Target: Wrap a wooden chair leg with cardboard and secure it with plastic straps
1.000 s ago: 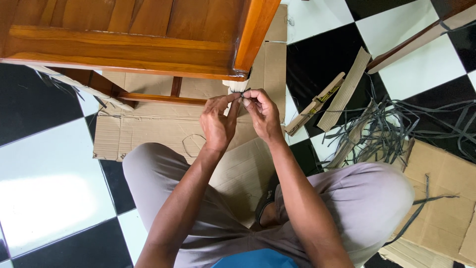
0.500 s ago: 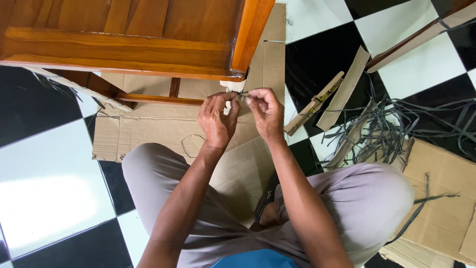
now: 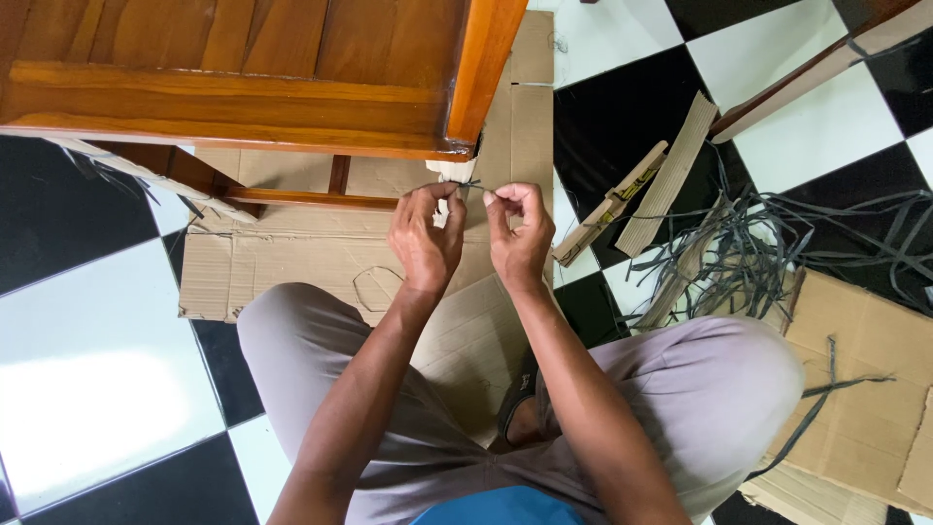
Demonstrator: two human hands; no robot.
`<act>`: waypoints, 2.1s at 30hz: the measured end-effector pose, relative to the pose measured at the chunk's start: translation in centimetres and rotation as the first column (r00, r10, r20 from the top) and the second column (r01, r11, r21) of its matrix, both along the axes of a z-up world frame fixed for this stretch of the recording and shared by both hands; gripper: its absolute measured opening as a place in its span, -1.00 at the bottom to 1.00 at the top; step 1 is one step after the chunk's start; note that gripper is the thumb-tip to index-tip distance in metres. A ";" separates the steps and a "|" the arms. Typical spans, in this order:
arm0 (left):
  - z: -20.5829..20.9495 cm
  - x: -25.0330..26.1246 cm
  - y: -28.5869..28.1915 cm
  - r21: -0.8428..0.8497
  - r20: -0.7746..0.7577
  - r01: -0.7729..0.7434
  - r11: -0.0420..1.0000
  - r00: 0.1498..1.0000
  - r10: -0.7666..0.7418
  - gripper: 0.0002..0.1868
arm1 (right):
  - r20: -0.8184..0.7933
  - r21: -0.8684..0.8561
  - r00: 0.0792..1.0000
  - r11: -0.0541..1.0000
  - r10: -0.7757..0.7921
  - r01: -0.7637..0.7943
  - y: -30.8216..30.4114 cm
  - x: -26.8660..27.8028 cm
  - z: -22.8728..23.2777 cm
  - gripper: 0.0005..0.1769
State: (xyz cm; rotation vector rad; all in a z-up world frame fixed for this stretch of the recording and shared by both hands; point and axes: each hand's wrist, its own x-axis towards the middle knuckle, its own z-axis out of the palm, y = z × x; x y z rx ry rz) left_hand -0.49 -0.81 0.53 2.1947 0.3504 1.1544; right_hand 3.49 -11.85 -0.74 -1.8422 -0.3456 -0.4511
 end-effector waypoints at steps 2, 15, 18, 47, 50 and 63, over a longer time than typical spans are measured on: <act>0.5 -0.4 -0.5 -0.265 -0.023 0.045 0.963 0.998 -0.053 -0.92 | -0.027 0.036 0.999 0.999 0.019 -0.018 0.0 -0.3 0.6 -0.85; -2.3 0.8 -3.0 -0.997 0.000 0.018 0.073 0.971 -0.237 -0.84 | -0.056 0.035 0.996 0.997 0.066 -0.065 -0.1 -1.0 -0.3 -0.79; -1.9 0.9 -3.1 -1.000 0.001 0.006 0.023 0.972 -0.235 -0.88 | -0.061 0.050 0.995 0.996 0.079 -0.076 -0.2 -1.0 -0.1 -0.78; -3.3 2.3 -2.5 -0.981 0.088 0.068 -0.181 0.991 -0.104 -0.92 | 0.089 -0.076 0.996 0.997 0.027 -0.020 0.5 -2.1 -2.0 -0.84; -0.5 1.8 -2.7 -0.987 0.088 0.073 -0.141 0.991 -0.100 -0.93 | 0.073 -0.076 0.997 0.997 0.026 -0.020 0.3 -2.6 -1.1 -0.86; -1.7 0.9 -3.3 -0.938 -0.067 -0.010 0.345 0.986 -0.154 -0.87 | -0.076 -0.095 0.996 0.994 0.045 -0.053 -2.6 -2.6 -3.0 -0.78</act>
